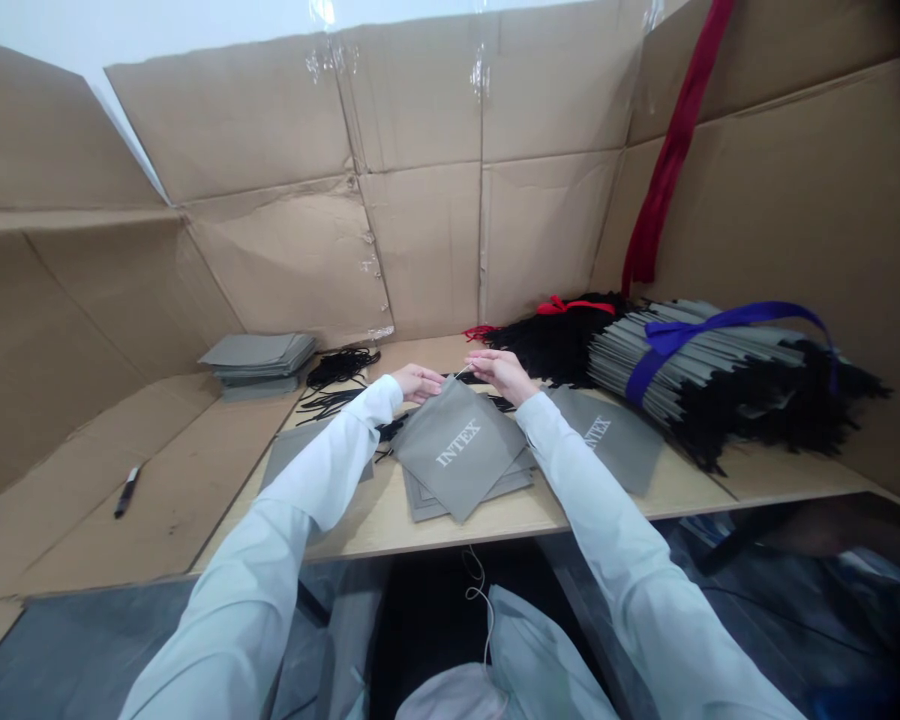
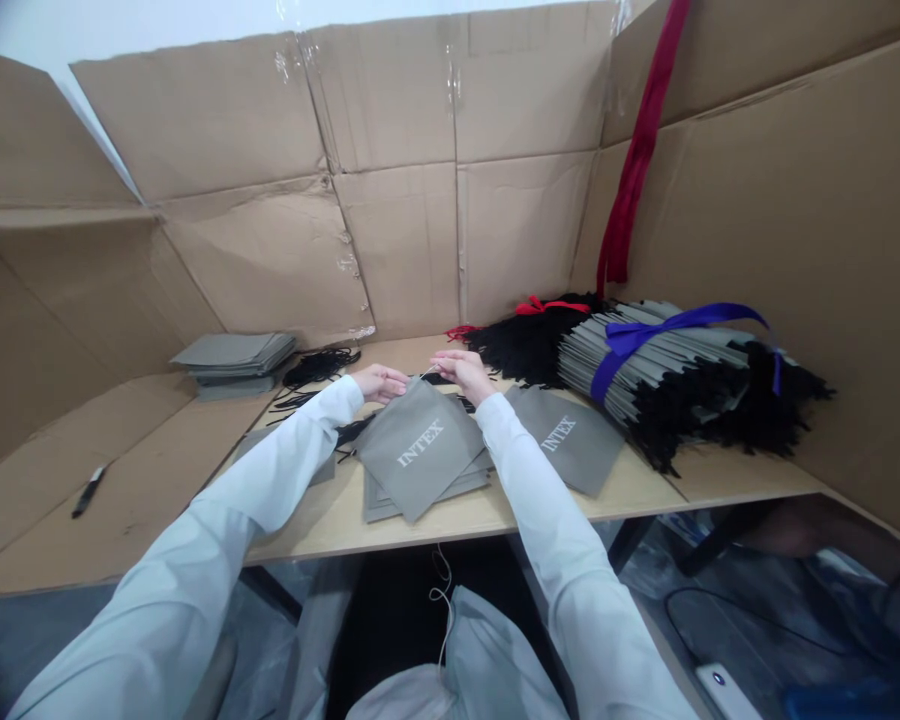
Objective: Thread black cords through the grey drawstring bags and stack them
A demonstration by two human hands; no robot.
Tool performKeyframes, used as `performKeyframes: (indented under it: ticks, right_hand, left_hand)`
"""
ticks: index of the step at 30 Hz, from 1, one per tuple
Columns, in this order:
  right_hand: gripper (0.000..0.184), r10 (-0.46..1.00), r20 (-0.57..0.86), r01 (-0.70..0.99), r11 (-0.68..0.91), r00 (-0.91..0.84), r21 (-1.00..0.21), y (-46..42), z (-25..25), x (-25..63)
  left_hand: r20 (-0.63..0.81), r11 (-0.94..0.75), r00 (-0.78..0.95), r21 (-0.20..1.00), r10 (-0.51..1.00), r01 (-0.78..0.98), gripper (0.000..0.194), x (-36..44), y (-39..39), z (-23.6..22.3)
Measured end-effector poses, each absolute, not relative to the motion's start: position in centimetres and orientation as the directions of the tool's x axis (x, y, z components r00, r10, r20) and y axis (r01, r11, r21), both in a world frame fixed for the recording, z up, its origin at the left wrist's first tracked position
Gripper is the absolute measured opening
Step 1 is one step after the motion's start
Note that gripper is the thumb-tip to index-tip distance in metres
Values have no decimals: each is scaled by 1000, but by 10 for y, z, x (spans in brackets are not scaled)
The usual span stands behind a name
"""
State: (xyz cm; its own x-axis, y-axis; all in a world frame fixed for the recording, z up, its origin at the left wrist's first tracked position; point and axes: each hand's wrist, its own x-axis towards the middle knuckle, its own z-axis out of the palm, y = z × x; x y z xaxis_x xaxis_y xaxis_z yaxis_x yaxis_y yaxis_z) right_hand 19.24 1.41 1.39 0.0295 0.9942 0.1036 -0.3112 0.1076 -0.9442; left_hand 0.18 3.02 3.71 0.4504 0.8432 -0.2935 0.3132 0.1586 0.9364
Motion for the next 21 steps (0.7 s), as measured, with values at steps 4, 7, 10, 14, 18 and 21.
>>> performKeyframes:
  ticks: [4, 7, 10, 14, 18, 21]
  right_hand:
    - [14, 996, 81, -244, 71, -30, -967, 13, 12, 192]
    - [16, 996, 87, -233, 77, -35, -969, 15, 9, 189]
    - [19, 992, 125, -255, 115, -24, -960, 17, 6, 187]
    - [39, 962, 249, -225, 220, -110, -949, 14, 5, 184]
    - [44, 916, 353, -86, 343, -189, -935, 14, 2, 183]
    - [32, 929, 358, 4, 360, -89, -933, 17, -2, 190]
  left_hand:
    - [-276, 146, 477, 945, 835, 291, 38, 5, 32, 35]
    - [-264, 143, 490, 952, 830, 272, 41, 8, 34, 36]
    - [-261, 138, 470, 950, 843, 280, 41, 10, 35, 38]
    - [-200, 91, 443, 962, 874, 256, 36, 14, 33, 39]
    - [-73, 5, 367, 983, 927, 182, 28, 22, 29, 39]
    - [-27, 2, 329, 997, 944, 76, 23, 14, 30, 47]
